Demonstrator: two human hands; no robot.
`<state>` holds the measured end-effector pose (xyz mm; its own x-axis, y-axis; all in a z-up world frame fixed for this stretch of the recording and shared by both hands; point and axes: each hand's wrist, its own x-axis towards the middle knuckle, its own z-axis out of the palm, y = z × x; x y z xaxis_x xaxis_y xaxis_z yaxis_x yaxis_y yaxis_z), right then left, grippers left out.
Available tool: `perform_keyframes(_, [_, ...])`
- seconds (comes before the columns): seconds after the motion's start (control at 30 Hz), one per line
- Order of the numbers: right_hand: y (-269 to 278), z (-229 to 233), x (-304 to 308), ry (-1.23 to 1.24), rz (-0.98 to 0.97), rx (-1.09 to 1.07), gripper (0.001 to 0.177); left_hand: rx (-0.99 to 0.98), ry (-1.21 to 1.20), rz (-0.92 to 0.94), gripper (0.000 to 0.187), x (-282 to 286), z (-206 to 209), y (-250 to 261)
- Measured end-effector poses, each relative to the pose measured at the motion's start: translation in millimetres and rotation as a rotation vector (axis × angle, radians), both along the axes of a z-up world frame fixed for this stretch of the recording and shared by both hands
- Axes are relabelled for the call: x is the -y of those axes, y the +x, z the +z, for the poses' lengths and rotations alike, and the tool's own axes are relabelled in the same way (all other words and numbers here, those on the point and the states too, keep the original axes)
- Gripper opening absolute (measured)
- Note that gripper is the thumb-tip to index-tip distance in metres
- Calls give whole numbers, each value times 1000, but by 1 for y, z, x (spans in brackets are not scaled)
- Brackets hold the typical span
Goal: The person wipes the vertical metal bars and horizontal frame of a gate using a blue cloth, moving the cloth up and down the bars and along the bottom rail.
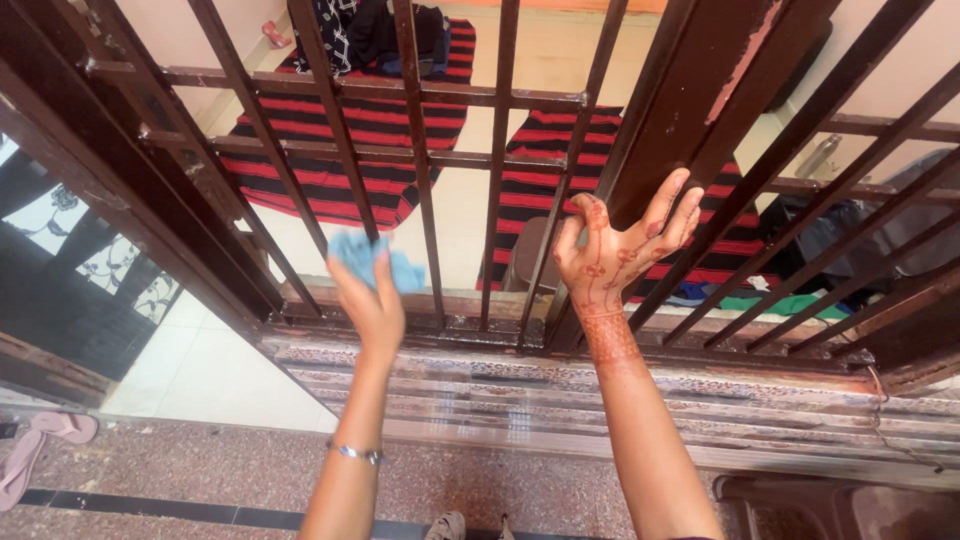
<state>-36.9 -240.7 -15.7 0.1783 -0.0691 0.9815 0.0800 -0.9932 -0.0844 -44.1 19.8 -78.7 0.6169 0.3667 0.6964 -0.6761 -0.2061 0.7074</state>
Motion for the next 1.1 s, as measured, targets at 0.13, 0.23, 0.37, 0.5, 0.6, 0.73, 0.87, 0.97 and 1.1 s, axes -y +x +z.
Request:
perform_keyframes(0.13, [1, 0, 0, 8, -3, 3, 13, -52, 108, 120, 30, 1, 66, 24])
perform_keyframes(0.23, [0, 1, 0, 0, 7, 14, 12, 26, 232, 299, 21, 5, 71, 27])
perform_keyframes(0.37, [0, 0, 0, 7, 6, 5, 13, -34, 179, 266, 25, 1, 62, 25])
perform_keyframes(0.5, [-1, 1, 0, -1, 2, 6, 12, -60, 182, 266, 26, 0, 46, 27])
perform_keyframes(0.6, [0, 1, 0, 8, 1, -1, 13, -111, 189, 305, 26, 0, 23, 25])
perform_keyframes(0.73, [-1, 1, 1, -5, 2, -1, 10, -95, 255, 372, 24, 0, -16, 23])
perform_keyframes(0.87, [-1, 0, 1, -1, 1, -4, 11, -275, 319, 403, 27, -1, -58, 19])
perform_keyframes(0.97, [-1, -1, 1, -4, 0, -6, 13, -268, 382, 383, 26, -4, -87, 11])
perform_keyframes(1.1, [0, 0, 1, -6, 17, 11, 13, -311, 418, 311, 25, -7, -111, 4])
